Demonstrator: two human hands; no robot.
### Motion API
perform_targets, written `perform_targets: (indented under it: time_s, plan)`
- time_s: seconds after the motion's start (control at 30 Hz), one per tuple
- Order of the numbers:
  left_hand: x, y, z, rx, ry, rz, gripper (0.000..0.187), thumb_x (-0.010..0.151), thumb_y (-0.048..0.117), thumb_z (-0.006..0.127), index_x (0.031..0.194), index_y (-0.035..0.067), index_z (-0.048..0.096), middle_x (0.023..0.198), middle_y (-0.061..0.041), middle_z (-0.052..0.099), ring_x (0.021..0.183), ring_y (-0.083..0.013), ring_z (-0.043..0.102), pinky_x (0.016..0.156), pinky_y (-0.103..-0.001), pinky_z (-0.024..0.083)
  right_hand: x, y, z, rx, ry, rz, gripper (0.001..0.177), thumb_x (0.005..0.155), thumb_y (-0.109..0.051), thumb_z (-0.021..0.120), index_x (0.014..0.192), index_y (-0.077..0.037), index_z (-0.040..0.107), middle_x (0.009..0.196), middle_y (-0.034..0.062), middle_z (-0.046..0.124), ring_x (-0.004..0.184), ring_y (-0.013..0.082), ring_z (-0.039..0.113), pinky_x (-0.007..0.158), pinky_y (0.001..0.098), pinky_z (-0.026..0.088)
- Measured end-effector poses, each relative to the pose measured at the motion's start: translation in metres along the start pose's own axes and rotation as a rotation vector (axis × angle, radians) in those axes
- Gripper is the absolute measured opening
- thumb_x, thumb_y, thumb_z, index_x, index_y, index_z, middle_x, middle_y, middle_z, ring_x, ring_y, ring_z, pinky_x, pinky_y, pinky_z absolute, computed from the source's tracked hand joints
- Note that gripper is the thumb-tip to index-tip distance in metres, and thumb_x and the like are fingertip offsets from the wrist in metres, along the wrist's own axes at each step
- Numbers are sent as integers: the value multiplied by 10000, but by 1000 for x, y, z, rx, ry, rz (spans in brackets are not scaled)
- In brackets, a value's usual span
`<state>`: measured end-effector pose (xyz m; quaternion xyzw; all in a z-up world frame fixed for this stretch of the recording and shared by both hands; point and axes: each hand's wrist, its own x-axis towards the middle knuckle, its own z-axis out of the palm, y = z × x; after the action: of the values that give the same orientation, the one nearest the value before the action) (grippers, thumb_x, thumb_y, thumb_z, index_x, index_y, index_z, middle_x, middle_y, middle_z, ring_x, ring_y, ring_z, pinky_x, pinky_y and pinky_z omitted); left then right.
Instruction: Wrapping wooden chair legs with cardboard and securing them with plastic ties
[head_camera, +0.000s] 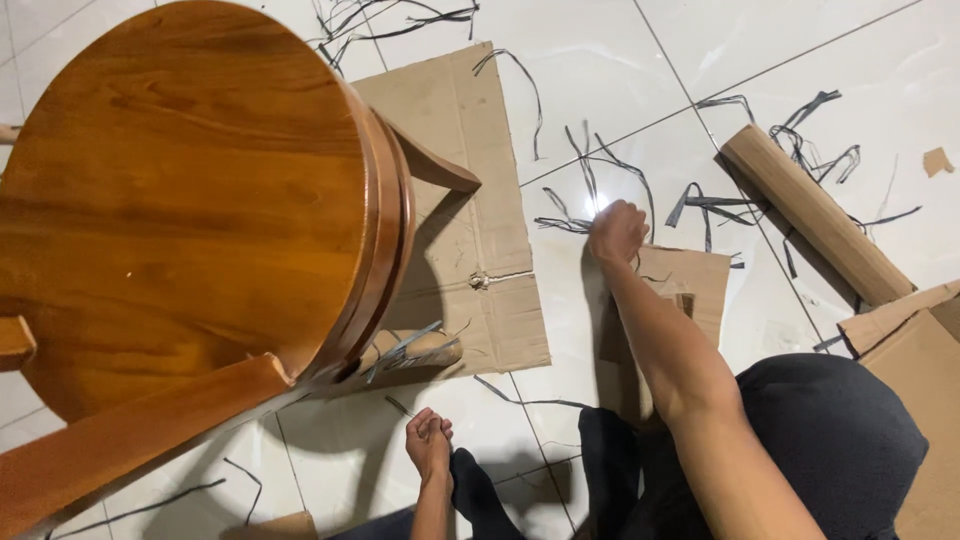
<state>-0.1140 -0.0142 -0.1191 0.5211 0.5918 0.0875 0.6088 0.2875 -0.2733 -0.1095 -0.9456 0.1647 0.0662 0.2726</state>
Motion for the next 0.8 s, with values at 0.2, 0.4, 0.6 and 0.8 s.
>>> perform_targets:
  time_s: [0.2,0.4,0.6,0.8]
  plan:
    - [7,12,11,141,-49,15,309,1018,69,581,1325,42,548,1160,-135,638,933,-220,678,801,-327,584,-95,-80,0,442,113,-445,106,974,-83,590,984,-12,511,831,142,607,736,291,557,704,449,467]
    - [20,66,20,340,92,296,562,1003,259,636,1402,-107,485,1162,-321,675,998,-308,724,767,-440,608,-191,-96,84,578,-466,-455,202,924,-171,527,1051,-113,673,914,208,726,857,466,687,759,582,498]
    - [-18,206,24,914,-50,564,402,921,150,591,1250,-72,650,1161,-322,695,1136,-442,685,952,-518,574,-193,-80,209,815,-681,-637,160,785,-94,642,632,-82,687,591,144,676,588,280,672,613,376,524]
    - [162,89,31,1184,-276,1107,196,769,43,557,696,21,737,686,-217,682,757,-442,720,649,-538,602,-187,-83,224,497,-633,-797,194,848,-80,592,970,-15,728,875,279,713,869,521,678,738,606,578]
